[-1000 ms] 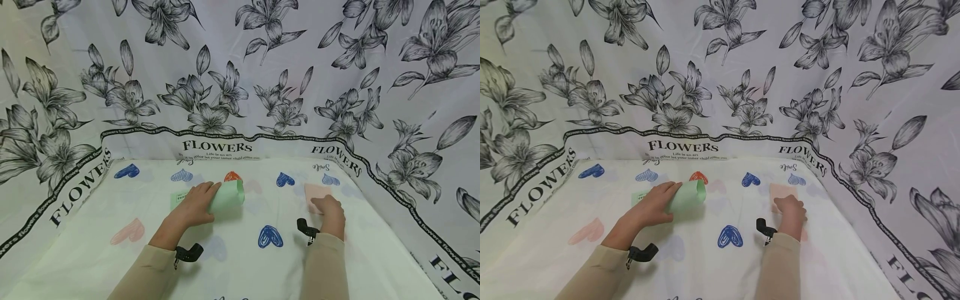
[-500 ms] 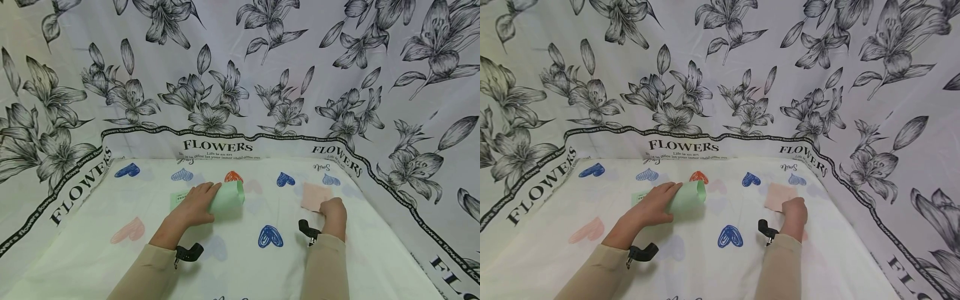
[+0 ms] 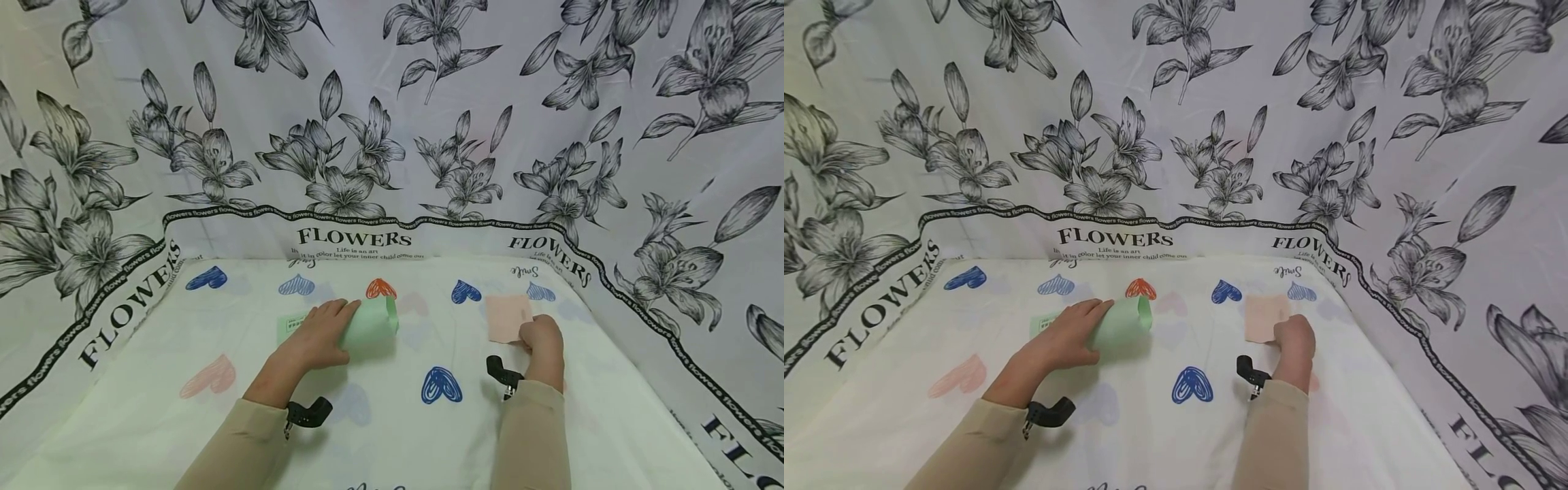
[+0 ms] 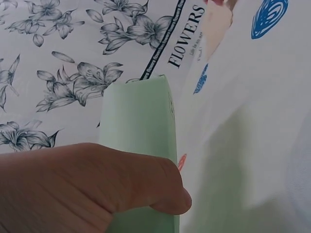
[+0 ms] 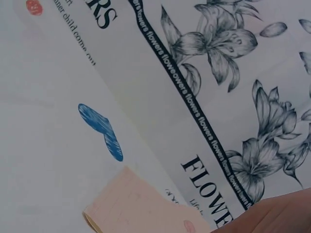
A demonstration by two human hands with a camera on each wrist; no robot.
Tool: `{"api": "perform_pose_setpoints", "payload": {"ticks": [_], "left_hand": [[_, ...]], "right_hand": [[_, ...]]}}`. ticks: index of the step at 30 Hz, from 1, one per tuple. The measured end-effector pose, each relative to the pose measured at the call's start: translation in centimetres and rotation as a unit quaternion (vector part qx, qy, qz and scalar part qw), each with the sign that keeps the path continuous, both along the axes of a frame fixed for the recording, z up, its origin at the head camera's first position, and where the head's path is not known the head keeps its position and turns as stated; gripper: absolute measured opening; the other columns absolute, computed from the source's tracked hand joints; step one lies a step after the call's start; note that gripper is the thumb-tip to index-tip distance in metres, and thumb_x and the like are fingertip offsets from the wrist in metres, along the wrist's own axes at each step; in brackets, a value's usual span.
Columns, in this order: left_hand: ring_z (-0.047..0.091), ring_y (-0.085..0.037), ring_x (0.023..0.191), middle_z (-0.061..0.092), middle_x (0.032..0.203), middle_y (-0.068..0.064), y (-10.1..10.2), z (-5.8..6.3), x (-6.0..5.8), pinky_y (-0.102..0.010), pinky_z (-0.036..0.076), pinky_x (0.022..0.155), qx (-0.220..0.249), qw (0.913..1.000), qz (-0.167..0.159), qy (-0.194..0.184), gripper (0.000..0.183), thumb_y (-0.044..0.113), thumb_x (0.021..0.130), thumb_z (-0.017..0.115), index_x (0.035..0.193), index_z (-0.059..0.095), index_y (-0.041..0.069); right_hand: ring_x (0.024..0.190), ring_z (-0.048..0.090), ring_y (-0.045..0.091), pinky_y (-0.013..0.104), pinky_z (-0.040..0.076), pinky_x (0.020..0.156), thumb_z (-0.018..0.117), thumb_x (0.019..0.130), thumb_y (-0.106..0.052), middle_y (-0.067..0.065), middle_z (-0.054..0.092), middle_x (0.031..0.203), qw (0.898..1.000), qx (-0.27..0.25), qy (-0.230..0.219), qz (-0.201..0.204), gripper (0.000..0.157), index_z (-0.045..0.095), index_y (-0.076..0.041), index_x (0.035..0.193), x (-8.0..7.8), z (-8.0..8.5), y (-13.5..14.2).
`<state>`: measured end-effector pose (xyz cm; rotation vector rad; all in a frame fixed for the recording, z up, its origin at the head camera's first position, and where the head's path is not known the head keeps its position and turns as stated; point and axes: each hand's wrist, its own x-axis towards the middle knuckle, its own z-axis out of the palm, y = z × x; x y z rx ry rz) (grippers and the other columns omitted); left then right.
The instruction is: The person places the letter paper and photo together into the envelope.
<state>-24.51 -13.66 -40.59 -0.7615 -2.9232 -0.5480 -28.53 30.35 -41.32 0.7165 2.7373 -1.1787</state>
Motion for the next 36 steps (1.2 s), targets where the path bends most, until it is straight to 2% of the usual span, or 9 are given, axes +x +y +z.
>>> {"api": "perform_pose_setpoints", "payload": {"ticks": [4, 8, 11, 14, 16, 23, 26, 31, 36], "left_hand": [[0.037, -0.042, 0.142, 0.043, 0.152, -0.022, 0.0, 0.0, 0.0, -0.066, 0.028, 0.115, -0.006, 0.9999, 0.003, -0.008, 0.096, 0.015, 0.074, 0.08, 0.158, 0.034, 0.003], [0.038, -0.043, 0.141, 0.043, 0.151, -0.022, -0.1, -0.1, 0.0, -0.067, 0.028, 0.115, -0.01, 0.9998, 0.007, -0.013, 0.096, 0.015, 0.074, 0.079, 0.158, 0.035, 0.003], [0.038, -0.043, 0.141, 0.043, 0.151, -0.022, -0.1, -0.1, 0.0, -0.067, 0.028, 0.114, -0.01, 0.9998, 0.009, -0.015, 0.096, 0.014, 0.074, 0.079, 0.158, 0.035, 0.003], [0.038, -0.043, 0.141, 0.043, 0.151, -0.022, -0.1, -0.1, 0.0, -0.068, 0.028, 0.114, -0.01, 0.9998, 0.009, -0.017, 0.096, 0.014, 0.074, 0.079, 0.158, 0.035, 0.003], [0.038, -0.043, 0.141, 0.043, 0.152, -0.022, -0.1, 0.0, 0.0, -0.068, 0.028, 0.114, -0.01, 0.9997, 0.009, -0.018, 0.096, 0.014, 0.074, 0.079, 0.158, 0.034, 0.003], [0.037, -0.044, 0.142, 0.042, 0.152, -0.022, -0.1, -0.1, 0.0, -0.068, 0.027, 0.114, -0.007, 0.9997, 0.013, -0.022, 0.097, 0.014, 0.073, 0.08, 0.158, 0.034, 0.003], [0.037, -0.044, 0.142, 0.042, 0.152, -0.022, -0.1, -0.1, 0.0, -0.068, 0.027, 0.115, -0.007, 0.9996, 0.014, -0.022, 0.097, 0.014, 0.073, 0.081, 0.158, 0.035, 0.003], [0.035, -0.045, 0.143, 0.041, 0.152, -0.024, -0.2, -0.2, -0.1, -0.068, 0.026, 0.115, -0.018, 0.9993, 0.018, -0.029, 0.1, 0.016, 0.072, 0.082, 0.158, 0.033, 0.003], [0.031, -0.051, 0.144, 0.037, 0.155, -0.028, -0.3, -0.5, -0.2, -0.072, 0.022, 0.114, -0.038, 0.9957, 0.026, -0.08, 0.1, 0.02, 0.075, 0.085, 0.158, 0.034, 0.002]], "right_hand": [[0.065, 0.057, 0.022, 0.029, 0.051, 0.057, 0.047, 0.088, -0.005, 0.02, 0.061, 0.091, 0.999, -0.024, 0.024, 0.008, 0.054, 0.049, 0.014, 0.139, 0.1, 0.4, -0.2], [0.081, 0.062, 0.024, 0.033, 0.058, 0.07, 0.051, 0.096, -0.015, 0.019, 0.062, 0.101, 0.997, -0.051, 0.06, 0.025, 0.056, 0.046, 0.014, 0.144, 0.1, 1.3, -0.7], [0.086, 0.061, 0.024, 0.036, 0.059, 0.077, 0.054, 0.1, -0.021, 0.019, 0.062, 0.105, 0.992, -0.072, 0.096, 0.047, 0.045, 0.057, 0.01, 0.133, -0.4, 1.9, -1.5], [0.088, 0.06, 0.023, 0.036, 0.058, 0.077, 0.057, 0.103, -0.027, 0.017, 0.065, 0.108, 0.985, -0.085, 0.132, 0.067, 0.041, 0.063, 0.005, 0.127, -0.8, 2.5, -2.6], [0.089, 0.061, 0.022, 0.035, 0.056, 0.075, 0.058, 0.103, -0.032, 0.016, 0.067, 0.11, 0.982, -0.085, 0.147, 0.079, 0.043, 0.065, 0.002, 0.129, -1.1, 2.9, -3.4], [0.074, 0.064, 0.019, 0.033, 0.053, 0.065, 0.058, 0.103, -0.041, 0.014, 0.07, 0.097, 0.976, -0.071, 0.154, 0.133, 0.051, 0.065, 0.001, 0.131, -1.2, 3.8, -5.5], [0.069, 0.062, 0.018, 0.034, 0.054, 0.06, 0.058, 0.104, -0.04, 0.013, 0.07, 0.095, 0.974, -0.076, 0.151, 0.149, 0.05, 0.063, 0.001, 0.133, -1.2, 3.9, -6.0], [0.076, 0.065, 0.021, 0.032, 0.056, 0.063, 0.052, 0.108, -0.025, 0.021, 0.069, 0.11, 0.97, -0.083, 0.143, 0.179, 0.044, 0.055, 0.004, 0.142, -1.0, 4.2, -6.7], [0.081, 0.068, 0.024, 0.036, 0.059, 0.069, 0.049, 0.106, -0.008, 0.028, 0.066, 0.118, 0.966, -0.082, 0.129, 0.208, 0.045, 0.046, 0.009, 0.147, -1.3, 3.7, -7.8]]}}
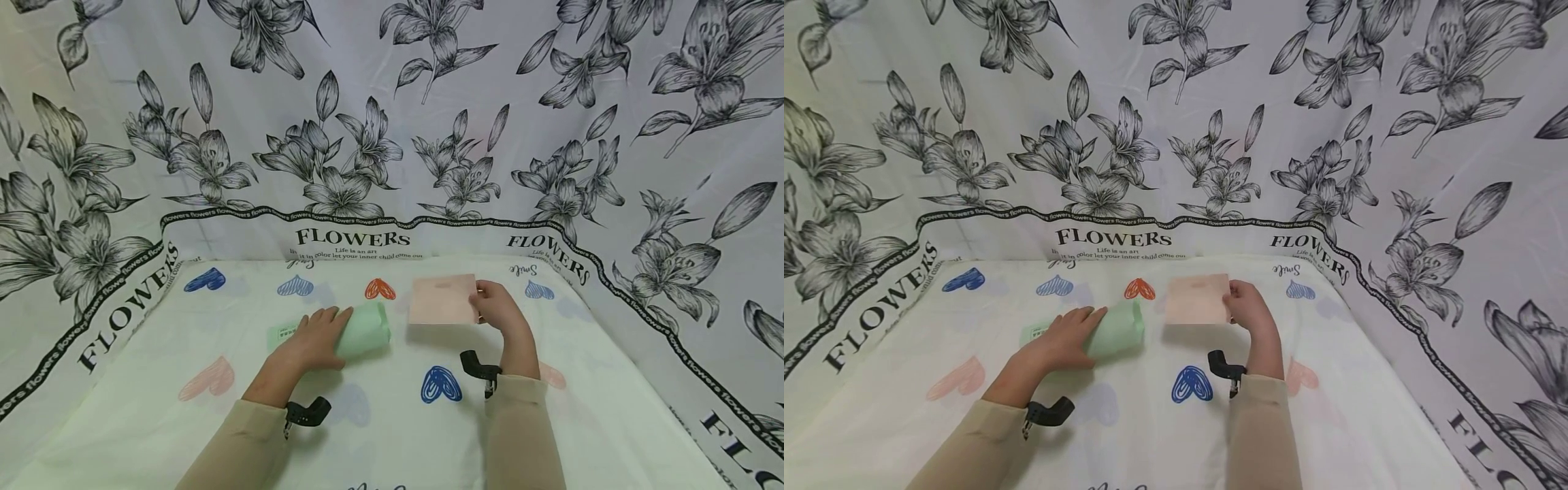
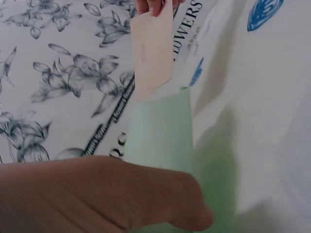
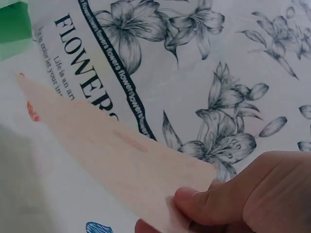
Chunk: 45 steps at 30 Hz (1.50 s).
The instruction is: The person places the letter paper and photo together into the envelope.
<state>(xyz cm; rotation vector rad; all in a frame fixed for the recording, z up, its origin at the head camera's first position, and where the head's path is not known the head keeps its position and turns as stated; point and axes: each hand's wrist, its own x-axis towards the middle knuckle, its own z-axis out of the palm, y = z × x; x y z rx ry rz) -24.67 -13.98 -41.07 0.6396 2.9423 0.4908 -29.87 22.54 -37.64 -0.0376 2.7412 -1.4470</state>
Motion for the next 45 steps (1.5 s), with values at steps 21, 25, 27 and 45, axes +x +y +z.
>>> {"api": "perform_pose_setpoints", "payload": {"ticks": [21, 25, 27, 45], "left_hand": [[0.026, -0.054, 0.146, 0.032, 0.158, -0.031, -0.3, -1.5, -0.4, -0.072, 0.016, 0.116, -0.016, 0.996, 0.034, -0.081, 0.095, 0.029, 0.081, 0.082, 0.159, 0.033, 0.003], [0.025, -0.054, 0.146, 0.032, 0.157, -0.032, -0.3, -1.3, -0.3, -0.072, 0.016, 0.116, -0.01, 0.9958, 0.037, -0.083, 0.096, 0.027, 0.08, 0.082, 0.159, 0.034, 0.002], [0.025, -0.054, 0.146, 0.033, 0.157, -0.031, -0.3, -1.3, -0.3, -0.072, 0.016, 0.116, -0.009, 0.9957, 0.038, -0.083, 0.096, 0.027, 0.079, 0.083, 0.159, 0.034, 0.002], [0.031, -0.05, 0.144, 0.037, 0.155, -0.028, -0.3, -1.4, -0.6, -0.07, 0.022, 0.115, -0.009, 0.9963, 0.04, -0.075, 0.099, 0.029, 0.079, 0.086, 0.159, 0.033, 0.003]], "right_hand": [[0.098, 0.066, 0.035, 0.037, 0.059, 0.068, 0.052, 0.102, -0.006, 0.028, 0.062, 0.124, 0.999, 0.035, 0.011, 0.021, 0.033, 0.059, 0.008, 0.131, -0.9, -0.9, -2.5], [0.095, 0.068, 0.034, 0.038, 0.059, 0.07, 0.052, 0.102, -0.008, 0.027, 0.065, 0.121, 0.999, 0.005, 0.021, 0.026, 0.032, 0.059, 0.005, 0.13, -1.2, -1.2, -3.2], [0.092, 0.069, 0.032, 0.039, 0.059, 0.071, 0.052, 0.102, -0.009, 0.026, 0.066, 0.119, 0.999, 0.001, 0.017, 0.032, 0.032, 0.059, 0.004, 0.13, -1.2, -1.4, -3.8], [0.101, 0.066, 0.031, 0.045, 0.056, 0.085, 0.054, 0.099, -0.011, 0.02, 0.07, 0.118, 0.992, 0.122, 0.012, 0.028, 0.033, 0.07, 0.002, 0.125, -1.2, -1.8, -5.6]]}}
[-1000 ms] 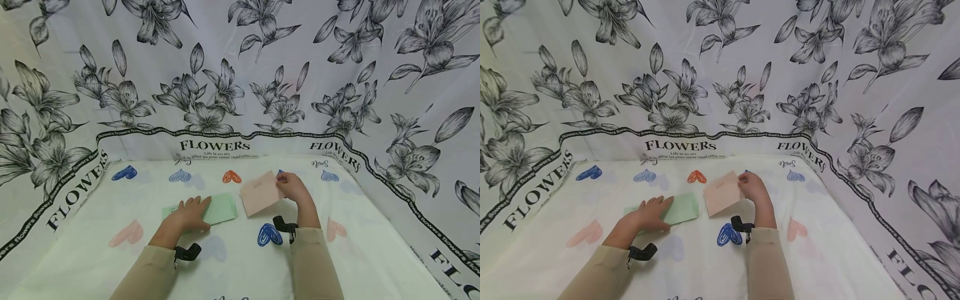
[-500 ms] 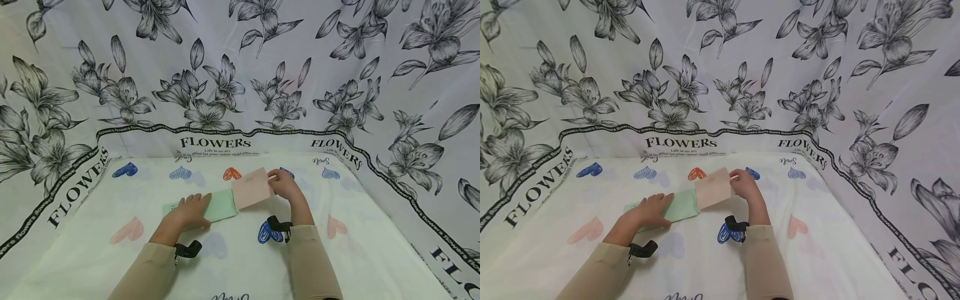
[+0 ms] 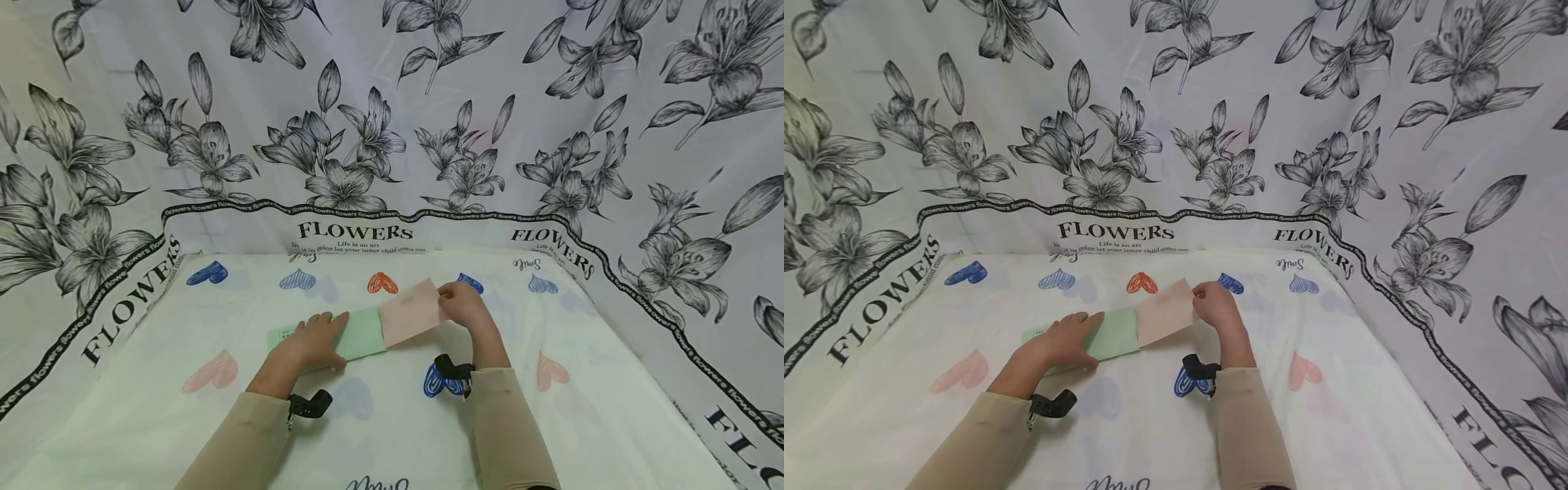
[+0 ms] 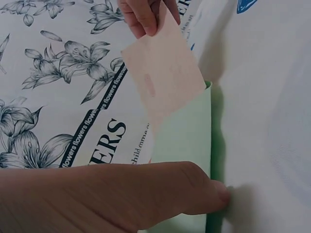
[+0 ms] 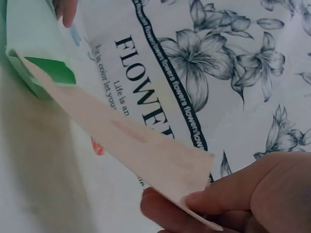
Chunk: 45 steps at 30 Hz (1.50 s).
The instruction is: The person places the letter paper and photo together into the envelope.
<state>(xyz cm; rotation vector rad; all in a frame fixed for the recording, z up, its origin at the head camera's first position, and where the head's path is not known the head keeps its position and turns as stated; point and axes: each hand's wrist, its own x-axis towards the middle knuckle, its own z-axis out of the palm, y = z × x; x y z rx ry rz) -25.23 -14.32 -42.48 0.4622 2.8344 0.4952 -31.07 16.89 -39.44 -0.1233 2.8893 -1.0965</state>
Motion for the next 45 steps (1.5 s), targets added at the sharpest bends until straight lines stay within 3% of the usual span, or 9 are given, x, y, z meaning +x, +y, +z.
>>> {"api": "perform_pose_setpoints", "payload": {"ticks": [4, 10, 12, 17, 25, 33, 38, 41, 45], "left_hand": [[0.035, -0.049, 0.141, 0.039, 0.152, -0.028, 0.0, 0.2, 0.1, -0.071, 0.026, 0.113, 0.008, 0.9999, 0.002, 0.007, 0.099, 0.027, 0.078, 0.086, 0.159, 0.034, 0.004], [0.037, -0.049, 0.139, 0.04, 0.149, -0.029, 0.0, 0.6, 0.3, -0.074, 0.029, 0.109, 0.016, 0.9997, 0.005, 0.017, 0.098, 0.026, 0.078, 0.085, 0.159, 0.034, 0.004], [0.036, -0.05, 0.139, 0.039, 0.15, -0.03, 0.0, 0.5, 0.1, -0.075, 0.028, 0.109, 0.017, 0.9996, 0.009, 0.023, 0.097, 0.027, 0.079, 0.084, 0.159, 0.033, 0.004], [0.035, -0.05, 0.14, 0.037, 0.151, -0.031, 0.0, 0.3, -0.3, -0.076, 0.028, 0.108, 0.009, 0.999, 0.02, 0.04, 0.099, 0.032, 0.08, 0.083, 0.16, 0.032, 0.004], [0.029, -0.051, 0.143, 0.034, 0.152, -0.032, 0.1, 0.3, -0.4, -0.074, 0.023, 0.112, 0.007, 0.998, 0.01, 0.063, 0.101, 0.031, 0.078, 0.086, 0.158, 0.034, 0.002], [0.026, -0.05, 0.145, 0.032, 0.154, -0.03, 0.2, 0.1, -0.4, -0.072, 0.02, 0.115, 0.014, 0.9971, -0.007, 0.074, 0.103, 0.03, 0.075, 0.089, 0.159, 0.034, 0.005], [0.028, -0.051, 0.144, 0.034, 0.154, -0.03, 0.3, 0.3, -0.2, -0.072, 0.022, 0.114, 0.019, 0.997, -0.009, 0.074, 0.101, 0.03, 0.076, 0.088, 0.159, 0.034, 0.004], [0.029, -0.051, 0.143, 0.034, 0.153, -0.03, 0.2, 0.3, -0.2, -0.072, 0.023, 0.113, 0.025, 0.9968, -0.013, 0.075, 0.101, 0.029, 0.077, 0.087, 0.158, 0.034, 0.004], [0.028, -0.05, 0.145, 0.032, 0.155, -0.03, 0.2, 0.3, -0.3, -0.071, 0.023, 0.115, 0.029, 0.9962, -0.019, 0.08, 0.101, 0.029, 0.077, 0.087, 0.159, 0.034, 0.005]], "right_hand": [[0.104, 0.067, 0.032, 0.046, 0.056, 0.084, 0.052, 0.101, -0.014, 0.019, 0.069, 0.12, 0.999, -0.016, 0.029, -0.023, 0.034, 0.068, 0.001, 0.127, -0.1, -0.2, -0.4], [0.089, 0.068, 0.026, 0.038, 0.052, 0.07, 0.048, 0.103, -0.015, 0.017, 0.071, 0.117, 0.996, -0.043, 0.054, -0.055, 0.035, 0.067, -0.002, 0.129, 0.3, 0.3, -1.0], [0.092, 0.068, 0.026, 0.038, 0.053, 0.073, 0.049, 0.103, -0.015, 0.016, 0.071, 0.119, 0.996, -0.039, 0.052, -0.054, 0.035, 0.068, -0.002, 0.13, 0.3, 0.4, -1.0], [0.1, 0.068, 0.027, 0.042, 0.058, 0.082, 0.053, 0.101, -0.014, 0.02, 0.069, 0.123, 0.999, -0.041, 0.02, -0.03, 0.037, 0.067, 0.004, 0.131, 0.3, 0.7, -0.6], [0.086, 0.072, 0.024, 0.037, 0.059, 0.072, 0.053, 0.102, -0.007, 0.026, 0.068, 0.121, 0.997, -0.069, -0.015, 0.022, 0.037, 0.062, 0.009, 0.135, 0.3, 0.3, 0.2], [0.087, 0.07, 0.024, 0.036, 0.059, 0.072, 0.056, 0.101, -0.007, 0.023, 0.068, 0.12, 0.997, -0.059, -0.044, 0.018, 0.037, 0.063, 0.008, 0.134, 0.2, 0.0, 0.0], [0.08, 0.066, 0.024, 0.035, 0.059, 0.07, 0.059, 0.1, -0.006, 0.019, 0.068, 0.111, 0.994, -0.041, -0.098, 0.009, 0.037, 0.062, 0.008, 0.133, 0.1, -0.4, 0.2], [0.075, 0.067, 0.024, 0.036, 0.061, 0.069, 0.059, 0.099, -0.004, 0.017, 0.067, 0.099, 0.99, -0.05, -0.131, 0.005, 0.03, 0.064, 0.007, 0.126, -0.1, -0.7, 0.3], [0.069, 0.067, 0.022, 0.034, 0.061, 0.067, 0.056, 0.097, -0.001, 0.015, 0.063, 0.085, 0.984, -0.081, -0.157, 0.003, 0.012, 0.066, 0.005, 0.1, -0.2, -1.2, 0.4]]}}
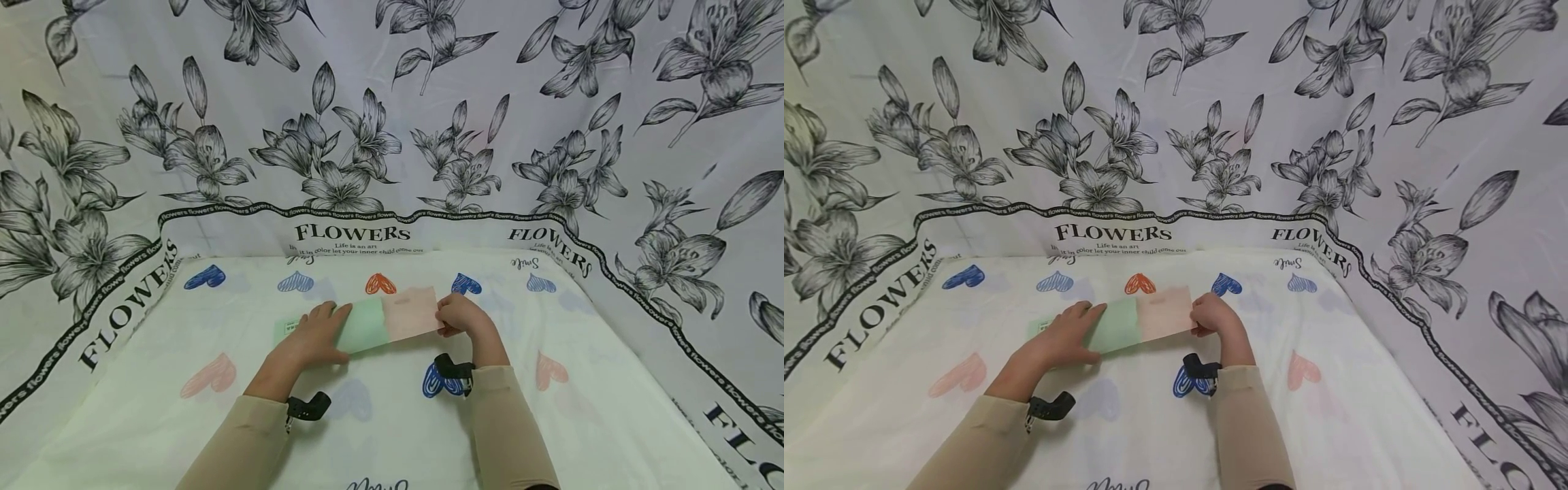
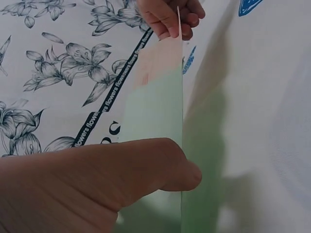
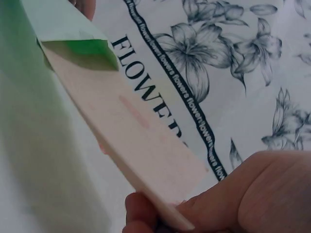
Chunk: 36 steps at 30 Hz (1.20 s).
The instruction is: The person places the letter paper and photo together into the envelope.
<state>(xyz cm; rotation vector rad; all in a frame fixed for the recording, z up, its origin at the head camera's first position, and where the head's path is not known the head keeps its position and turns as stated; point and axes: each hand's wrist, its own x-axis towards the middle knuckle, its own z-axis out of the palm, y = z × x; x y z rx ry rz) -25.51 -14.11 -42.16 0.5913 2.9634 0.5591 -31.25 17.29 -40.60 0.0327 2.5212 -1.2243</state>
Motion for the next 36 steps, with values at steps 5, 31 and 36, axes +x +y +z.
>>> {"api": "perform_pose_setpoints", "payload": {"ticks": [5, 31, 36], "left_hand": [[0.028, -0.05, 0.145, 0.033, 0.155, -0.03, -0.1, 0.1, 0.0, -0.067, 0.024, 0.116, 0.01, 0.9997, -0.016, 0.017, 0.1, 0.027, 0.075, 0.087, 0.158, 0.035, 0.004], [0.033, -0.05, 0.142, 0.037, 0.152, -0.03, -0.1, 0.1, 0.1, -0.069, 0.026, 0.114, -0.01, 0.9999, -0.008, 0.009, 0.1, 0.027, 0.073, 0.09, 0.156, 0.039, 0.002], [0.033, -0.05, 0.142, 0.038, 0.151, -0.03, 0.0, 0.1, 0.2, -0.069, 0.026, 0.114, -0.013, 0.9998, -0.007, 0.012, 0.1, 0.028, 0.073, 0.091, 0.155, 0.04, 0.002]], "right_hand": [[0.067, 0.067, 0.021, 0.032, 0.061, 0.066, 0.056, 0.098, 0.0, 0.013, 0.062, 0.083, 0.999, -0.039, -0.014, -0.003, 0.011, 0.064, 0.002, 0.09, 0.0, -0.3, 0.0], [0.096, 0.072, 0.027, 0.047, 0.059, 0.089, 0.051, 0.105, -0.013, 0.013, 0.074, 0.108, 0.999, -0.012, -0.013, 0.037, 0.037, 0.061, 0.004, 0.137, 0.7, 1.3, -0.3], [0.091, 0.072, 0.024, 0.045, 0.059, 0.086, 0.055, 0.104, -0.014, 0.009, 0.073, 0.103, 0.998, 0.007, -0.007, 0.068, 0.033, 0.066, 0.001, 0.131, 0.8, 1.1, -1.8]]}}
